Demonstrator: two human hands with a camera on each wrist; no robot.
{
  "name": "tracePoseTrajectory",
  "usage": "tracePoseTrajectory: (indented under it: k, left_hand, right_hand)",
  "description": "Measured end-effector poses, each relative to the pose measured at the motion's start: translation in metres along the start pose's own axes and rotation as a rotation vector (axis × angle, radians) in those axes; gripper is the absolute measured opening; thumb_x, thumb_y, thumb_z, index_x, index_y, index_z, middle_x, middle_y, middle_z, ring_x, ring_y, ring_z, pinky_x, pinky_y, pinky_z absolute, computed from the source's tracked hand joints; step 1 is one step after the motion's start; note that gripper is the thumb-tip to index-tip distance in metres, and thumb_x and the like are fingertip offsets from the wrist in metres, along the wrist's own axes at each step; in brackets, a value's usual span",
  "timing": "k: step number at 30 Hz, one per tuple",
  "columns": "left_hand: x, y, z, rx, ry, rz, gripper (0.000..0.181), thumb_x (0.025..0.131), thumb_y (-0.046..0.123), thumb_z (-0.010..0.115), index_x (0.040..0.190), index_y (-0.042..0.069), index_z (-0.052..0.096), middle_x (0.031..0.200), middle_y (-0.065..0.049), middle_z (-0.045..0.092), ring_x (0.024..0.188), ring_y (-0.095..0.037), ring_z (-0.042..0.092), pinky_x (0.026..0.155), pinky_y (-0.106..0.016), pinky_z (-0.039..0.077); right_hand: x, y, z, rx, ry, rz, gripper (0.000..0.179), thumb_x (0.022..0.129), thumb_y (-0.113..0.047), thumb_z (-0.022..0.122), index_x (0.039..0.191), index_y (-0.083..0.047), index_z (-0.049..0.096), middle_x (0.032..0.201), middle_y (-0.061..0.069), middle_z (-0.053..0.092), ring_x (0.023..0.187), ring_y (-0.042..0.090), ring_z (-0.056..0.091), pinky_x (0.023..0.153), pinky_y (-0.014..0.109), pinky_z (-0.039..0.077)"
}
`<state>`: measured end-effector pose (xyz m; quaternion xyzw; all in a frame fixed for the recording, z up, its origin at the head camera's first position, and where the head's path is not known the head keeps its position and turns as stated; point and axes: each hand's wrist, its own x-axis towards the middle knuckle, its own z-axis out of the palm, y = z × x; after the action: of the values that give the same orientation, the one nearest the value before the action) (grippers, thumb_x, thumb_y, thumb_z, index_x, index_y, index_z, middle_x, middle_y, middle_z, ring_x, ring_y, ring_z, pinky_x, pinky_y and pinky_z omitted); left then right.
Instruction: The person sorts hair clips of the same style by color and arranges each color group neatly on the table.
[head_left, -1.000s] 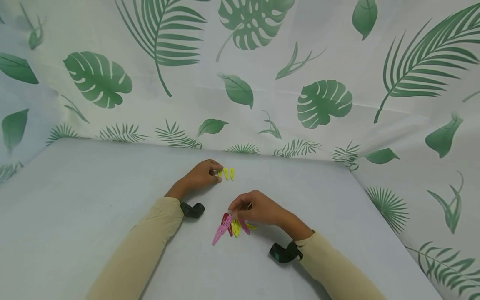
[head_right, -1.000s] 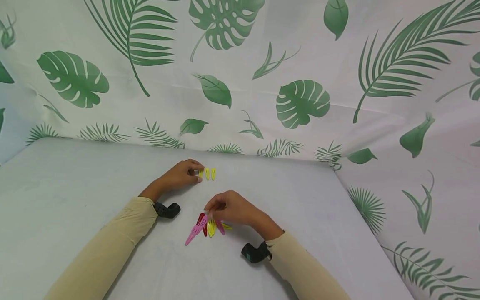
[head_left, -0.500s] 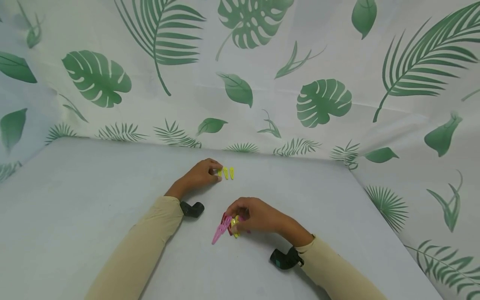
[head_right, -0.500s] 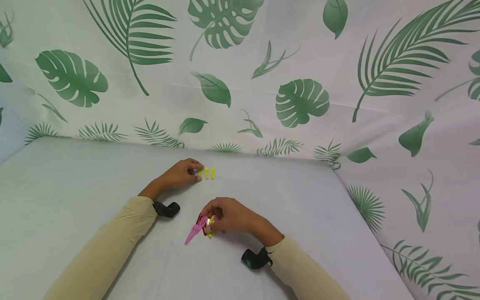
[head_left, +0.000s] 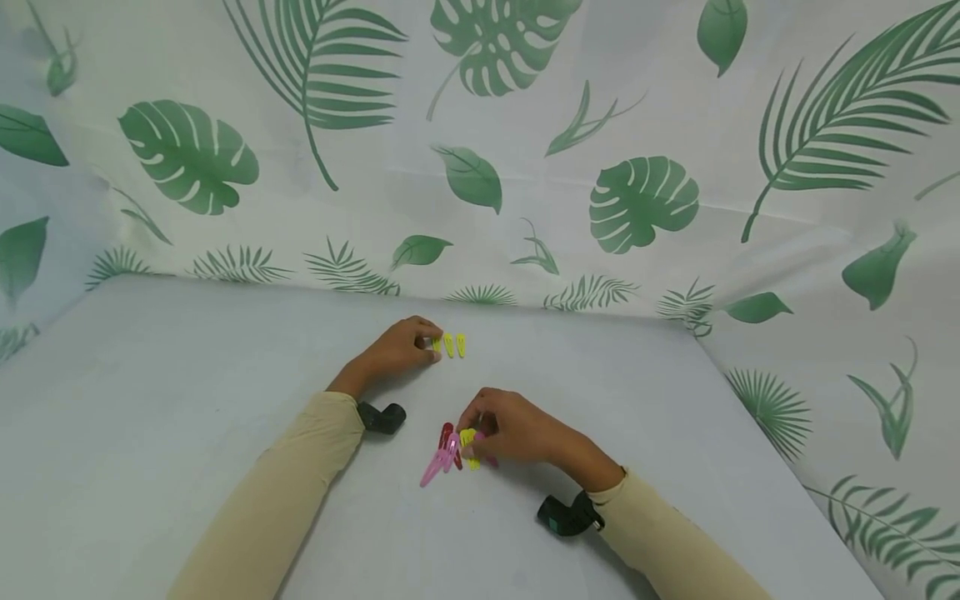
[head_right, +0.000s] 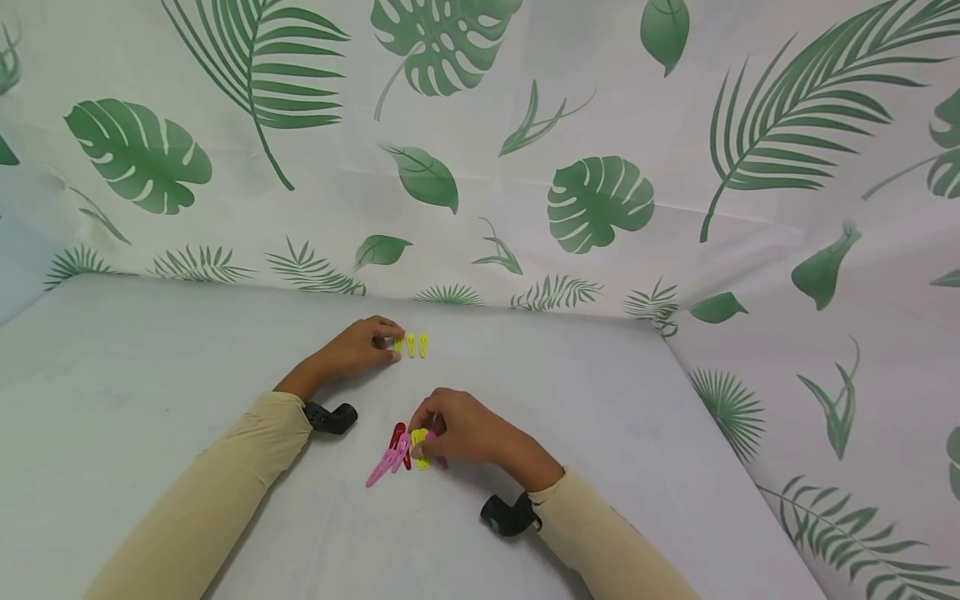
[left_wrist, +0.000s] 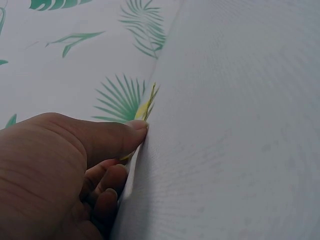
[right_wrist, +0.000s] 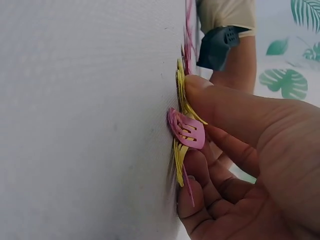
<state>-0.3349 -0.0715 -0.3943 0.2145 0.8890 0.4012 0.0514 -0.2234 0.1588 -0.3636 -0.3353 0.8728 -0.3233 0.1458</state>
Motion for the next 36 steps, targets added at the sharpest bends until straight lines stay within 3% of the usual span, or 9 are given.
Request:
tracePoseTrajectory:
  k: [9,19,27,36]
  left_hand:
    - [-0.003,0.000,0.000,-0.007,-0.004,-0.017,0.047,0.092,0.015,0.067,0.135,0.001,0.056,0.136,-0.014,0.050,0.112,-0.028,0.051,0.094,-0.043,0.042]
    - [-0.002,0.003,0.002,-0.024,-0.001,-0.048,0.046,0.092,0.014,0.067,0.135,0.002,0.057,0.134,-0.011,0.052,0.110,-0.025,0.051,0.093,-0.041,0.042]
    - [-0.001,0.004,0.001,-0.008,-0.003,-0.041,0.046,0.092,0.014,0.067,0.135,0.002,0.057,0.134,-0.012,0.051,0.110,-0.026,0.051,0.093,-0.041,0.042]
    - [-0.001,0.005,0.000,0.004,-0.001,-0.030,0.046,0.092,0.015,0.067,0.135,0.002,0.057,0.136,-0.014,0.050,0.110,-0.027,0.051,0.093,-0.042,0.042]
  right_hand:
    - [0.004,0.003,0.000,0.033,0.007,0.018,0.013,0.087,-0.010,0.074,0.097,-0.012,0.067,0.083,-0.007,0.061,0.076,0.012,0.055,0.067,0.029,0.048]
    - [0.005,0.009,-0.002,0.160,0.035,0.044,0.011,0.089,-0.002,0.066,0.099,-0.006,0.064,0.085,-0.003,0.068,0.077,0.013,0.060,0.069,0.028,0.049]
    - [0.006,0.012,-0.006,0.211,0.088,0.086,0.012,0.091,-0.003,0.064,0.103,-0.005,0.064,0.088,0.001,0.067,0.076,0.016,0.061,0.067,0.029,0.049]
    - [0.009,0.020,-0.013,0.292,0.129,0.074,0.011,0.092,0.002,0.061,0.103,0.001,0.063,0.086,0.007,0.067,0.071,0.021,0.065,0.068,0.034,0.055]
